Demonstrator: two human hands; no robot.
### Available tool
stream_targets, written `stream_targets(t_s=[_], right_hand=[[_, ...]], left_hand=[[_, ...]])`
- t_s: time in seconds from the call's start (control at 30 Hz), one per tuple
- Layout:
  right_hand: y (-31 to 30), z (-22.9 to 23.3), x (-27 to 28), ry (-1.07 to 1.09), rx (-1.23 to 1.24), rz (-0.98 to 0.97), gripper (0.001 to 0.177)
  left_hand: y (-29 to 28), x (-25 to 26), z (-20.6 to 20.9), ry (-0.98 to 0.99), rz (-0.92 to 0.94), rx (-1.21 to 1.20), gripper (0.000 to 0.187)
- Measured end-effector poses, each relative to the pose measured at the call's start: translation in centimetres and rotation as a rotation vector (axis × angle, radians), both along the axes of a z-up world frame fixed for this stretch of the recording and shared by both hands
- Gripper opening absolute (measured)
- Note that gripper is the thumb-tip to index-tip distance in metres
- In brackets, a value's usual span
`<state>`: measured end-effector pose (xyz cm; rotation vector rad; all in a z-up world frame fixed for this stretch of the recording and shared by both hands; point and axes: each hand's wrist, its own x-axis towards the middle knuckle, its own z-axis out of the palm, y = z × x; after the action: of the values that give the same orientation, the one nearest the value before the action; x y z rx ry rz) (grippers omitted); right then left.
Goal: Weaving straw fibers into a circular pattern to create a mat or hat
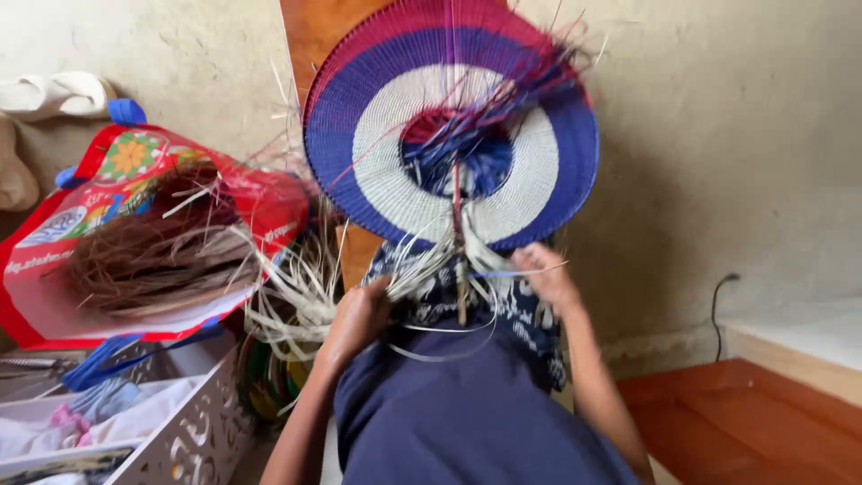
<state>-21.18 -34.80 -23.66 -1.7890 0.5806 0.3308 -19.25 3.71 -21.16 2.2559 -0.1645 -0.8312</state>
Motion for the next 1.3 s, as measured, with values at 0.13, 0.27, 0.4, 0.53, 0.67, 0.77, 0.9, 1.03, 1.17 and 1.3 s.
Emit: stream_targets(t_s=[0.13,0.27,0.4,0.53,0.67,0.77,0.9,1.03,1.17,1.3], right_hand=[[2.0,0.4,-0.6,0.01,-0.539,0.561,0.077],[0.3,2.6,-0.3,-0.139,-0.771,0.771,0.055],[-5.7,3.4,-2.5,-0.011,-0.975,0.745,0.012],[-7.2,7.5,-3.3,0.464,-0.859,0.809,0.034],[-8.0,10.8,-1.9,0.585,-0.766,0.771,0.06],[-7.1,14.1,0.7,0.031,-0.598,0.646,0.062],[-4.6,14.2,5.6,-0.45,-0.752,0.376,0.036],[1.8,11.3,10.5,-0.628,-0.937,0.421,0.04],[5.0,4.3,11.3,-0.637,-0.909,0.614,0.039],[5.9,-0.7,10.6,-0.405,-0.741,0.649,0.012]], left_hand=[[1.7,1.1,0.4,-0.011,0.102,-0.001,0.028],[1.1,1.6,1.4,0.05,0.084,0.035,0.03],[1.1,1.7,1.9,0.099,0.039,0.028,0.032],[2.1,3.5,0.9,0.118,-0.07,0.06,0.043],[2.4,8.7,10.1,0.141,-0.139,-0.087,0.06],[2.0,10.4,11.9,-0.045,-0.128,-0.013,0.081],[-4.3,11.3,7.9,-0.539,0.091,-0.15,0.039],[-12.9,11.6,-0.7,-0.612,0.033,-0.144,0.022],[-13.8,10.4,-3.8,-0.525,0.028,-0.054,0.029],[-13.2,9.8,-3.9,-0.515,0.146,-0.201,0.018]])
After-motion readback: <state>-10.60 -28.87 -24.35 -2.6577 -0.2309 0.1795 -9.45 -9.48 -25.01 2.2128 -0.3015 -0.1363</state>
